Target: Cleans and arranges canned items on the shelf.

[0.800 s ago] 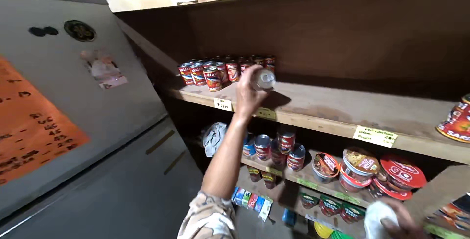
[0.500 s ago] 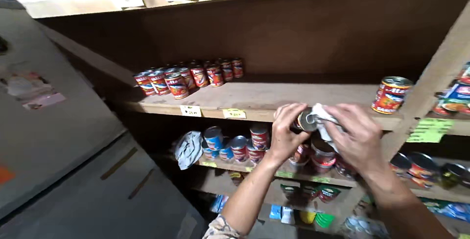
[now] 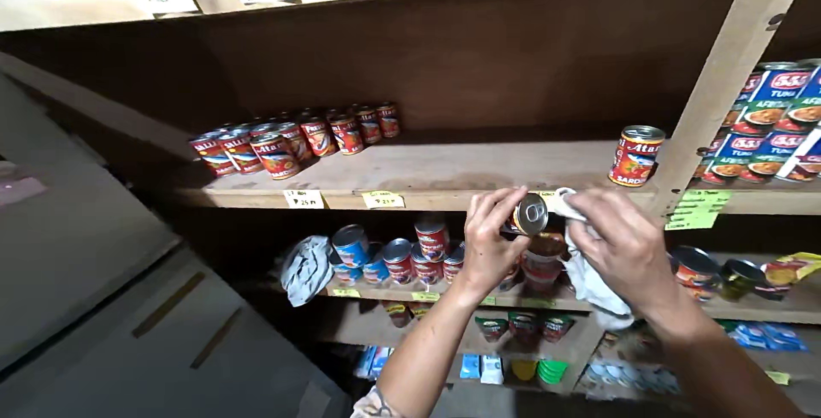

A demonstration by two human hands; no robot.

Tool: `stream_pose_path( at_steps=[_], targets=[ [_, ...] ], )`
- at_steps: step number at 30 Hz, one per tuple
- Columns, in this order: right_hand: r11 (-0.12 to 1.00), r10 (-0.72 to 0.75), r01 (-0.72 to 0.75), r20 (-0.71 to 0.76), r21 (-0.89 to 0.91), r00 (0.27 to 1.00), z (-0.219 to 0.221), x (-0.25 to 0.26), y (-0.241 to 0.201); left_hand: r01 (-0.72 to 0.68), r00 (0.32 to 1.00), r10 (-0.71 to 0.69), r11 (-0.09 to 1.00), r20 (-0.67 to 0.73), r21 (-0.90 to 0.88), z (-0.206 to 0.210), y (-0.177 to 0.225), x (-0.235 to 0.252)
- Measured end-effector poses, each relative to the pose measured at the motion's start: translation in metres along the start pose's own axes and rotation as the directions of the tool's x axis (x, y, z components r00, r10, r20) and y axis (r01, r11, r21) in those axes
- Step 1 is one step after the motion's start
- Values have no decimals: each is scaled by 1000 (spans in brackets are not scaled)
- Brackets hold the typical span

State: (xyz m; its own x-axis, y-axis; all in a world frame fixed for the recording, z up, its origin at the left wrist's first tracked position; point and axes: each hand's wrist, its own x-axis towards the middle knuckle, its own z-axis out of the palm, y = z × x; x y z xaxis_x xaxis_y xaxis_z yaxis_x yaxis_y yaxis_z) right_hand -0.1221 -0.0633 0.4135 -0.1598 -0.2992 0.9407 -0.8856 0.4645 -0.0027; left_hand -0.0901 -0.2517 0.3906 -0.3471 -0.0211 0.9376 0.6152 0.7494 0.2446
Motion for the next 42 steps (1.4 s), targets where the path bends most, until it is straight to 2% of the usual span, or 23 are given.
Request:
stream_pose_path(
  at_steps=[3,5,7,10,13,15,18,20,21,22,23,24,26,27,28,29,32,34,36,39,42],
  targets=[
    [986,-159,161,72,-29,985,10,3,-4,-6,1000,6,1000,14,-2,4,7,-1],
    [983,-156,168,148,-74,977,7,6,-3,-32,999,32,999,4,31,5,7,-3],
    [993,-63,81,206,-81,976,2,5,-5,-94,995,96,992,-17,89,8,6,-7],
    [991,130,-128,290,-26,948,-4,1,-9,-152,983,168,971,-78,184,17,6,-11],
    [978,152,-177,212,106,965,7,-14,-16,-98,986,122,976,-116,196,23,4,-11],
    [943,143,-192,192,273,971,11,-18,-15,-74,990,96,976,-101,203,25,5,-14],
    [750,183,-297,247,591,952,6,-17,-6,-89,995,95,973,-17,212,24,10,-20],
    [666,280,-322,174,673,944,-3,-18,1,-19,1000,17,994,19,108,21,14,-26],
    [665,345,-315,96,677,934,-6,-19,4,94,995,-94,995,24,-12,18,18,-28],
    [665,412,-312,15,678,911,-7,-22,7,248,969,-243,949,46,-193,14,22,-30],
    [659,470,-313,-49,684,881,-6,-26,9,381,921,-378,833,89,-401,11,26,-30],
    [636,518,-319,-82,702,852,-3,-30,11,451,875,-462,673,143,-586,9,29,-31],
    [537,597,-345,-59,770,800,8,-39,10,480,812,-527,363,249,-798,9,35,-35],
    [468,626,-366,-10,805,780,15,-44,9,466,792,-547,254,272,-848,10,39,-36],
    [403,646,-389,43,828,762,20,-48,7,444,784,-559,201,270,-873,11,43,-36],
    [355,666,-415,85,838,741,24,-52,5,429,785,-570,217,243,-877,12,45,-33],
    [303,684,-511,190,804,704,21,-70,-2,475,814,-564,507,140,-719,11,38,1],
    [327,640,-527,226,785,734,18,-86,-2,540,836,-493,664,240,-518,11,27,41],
    [353,601,-543,260,761,755,11,-101,-3,520,838,-391,785,381,-338,27,12,81],
    [388,581,-569,286,725,762,-7,-122,-4,466,797,-321,866,511,-183,74,-11,118],
    [413,599,-584,275,699,752,-23,-144,1,483,741,-346,870,576,-99,107,-22,136]
  ],
)
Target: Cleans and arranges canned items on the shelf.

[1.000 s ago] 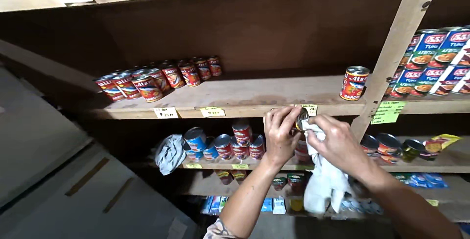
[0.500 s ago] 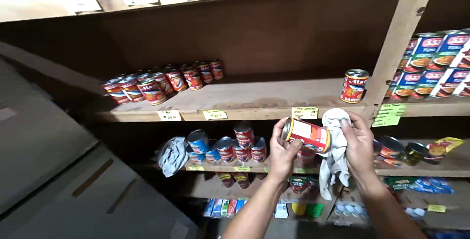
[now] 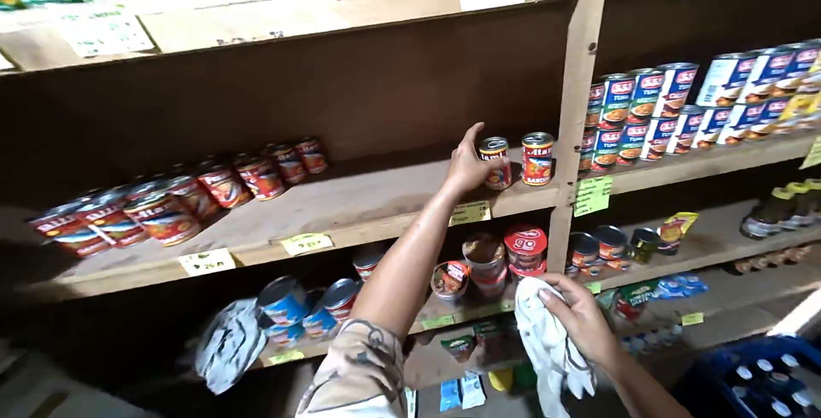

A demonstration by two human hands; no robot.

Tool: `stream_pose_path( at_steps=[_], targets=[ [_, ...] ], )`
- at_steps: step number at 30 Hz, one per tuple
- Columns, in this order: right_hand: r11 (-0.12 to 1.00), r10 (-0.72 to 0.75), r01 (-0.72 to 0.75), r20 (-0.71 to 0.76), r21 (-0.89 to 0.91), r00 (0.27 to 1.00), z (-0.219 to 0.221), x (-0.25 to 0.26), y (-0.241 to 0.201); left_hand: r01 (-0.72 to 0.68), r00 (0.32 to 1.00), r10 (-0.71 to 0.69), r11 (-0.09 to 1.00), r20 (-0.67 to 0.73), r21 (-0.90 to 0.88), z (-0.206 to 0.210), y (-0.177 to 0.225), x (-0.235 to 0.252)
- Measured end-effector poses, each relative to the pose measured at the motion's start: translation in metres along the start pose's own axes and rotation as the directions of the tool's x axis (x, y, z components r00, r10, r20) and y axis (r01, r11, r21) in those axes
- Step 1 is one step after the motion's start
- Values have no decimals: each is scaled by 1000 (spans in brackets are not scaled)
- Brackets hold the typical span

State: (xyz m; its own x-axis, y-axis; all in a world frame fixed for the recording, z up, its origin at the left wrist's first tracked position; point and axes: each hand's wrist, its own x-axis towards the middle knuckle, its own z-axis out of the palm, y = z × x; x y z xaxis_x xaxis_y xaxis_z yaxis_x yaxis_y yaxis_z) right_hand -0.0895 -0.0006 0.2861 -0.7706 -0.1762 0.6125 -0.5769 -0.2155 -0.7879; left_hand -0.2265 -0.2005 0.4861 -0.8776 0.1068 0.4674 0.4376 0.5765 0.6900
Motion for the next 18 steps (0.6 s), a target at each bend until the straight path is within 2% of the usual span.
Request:
stream_pose_path(
  at_steps=[4,7,9,12,15,18],
  targets=[
    [998,50,-51,-59,-26,997,-26,-23,8,54,989,-54,999,135,9,2,7,12],
    [976,197,-206,-116,-65,973,-35,-38,6,-25,984,-4,987,178,160,2,19,16],
    [958,267,-278,-136,-65,954,-37,-43,7,-119,983,60,927,174,355,5,31,24],
    [958,279,-285,-129,-27,952,-38,-46,10,-233,964,88,730,250,642,21,45,40],
    [970,232,-238,-110,-42,966,-37,-47,15,-204,955,-36,643,295,738,36,67,38],
    [963,249,-258,-105,-82,963,-35,-50,13,-145,973,-52,613,223,777,46,71,34]
  ],
)
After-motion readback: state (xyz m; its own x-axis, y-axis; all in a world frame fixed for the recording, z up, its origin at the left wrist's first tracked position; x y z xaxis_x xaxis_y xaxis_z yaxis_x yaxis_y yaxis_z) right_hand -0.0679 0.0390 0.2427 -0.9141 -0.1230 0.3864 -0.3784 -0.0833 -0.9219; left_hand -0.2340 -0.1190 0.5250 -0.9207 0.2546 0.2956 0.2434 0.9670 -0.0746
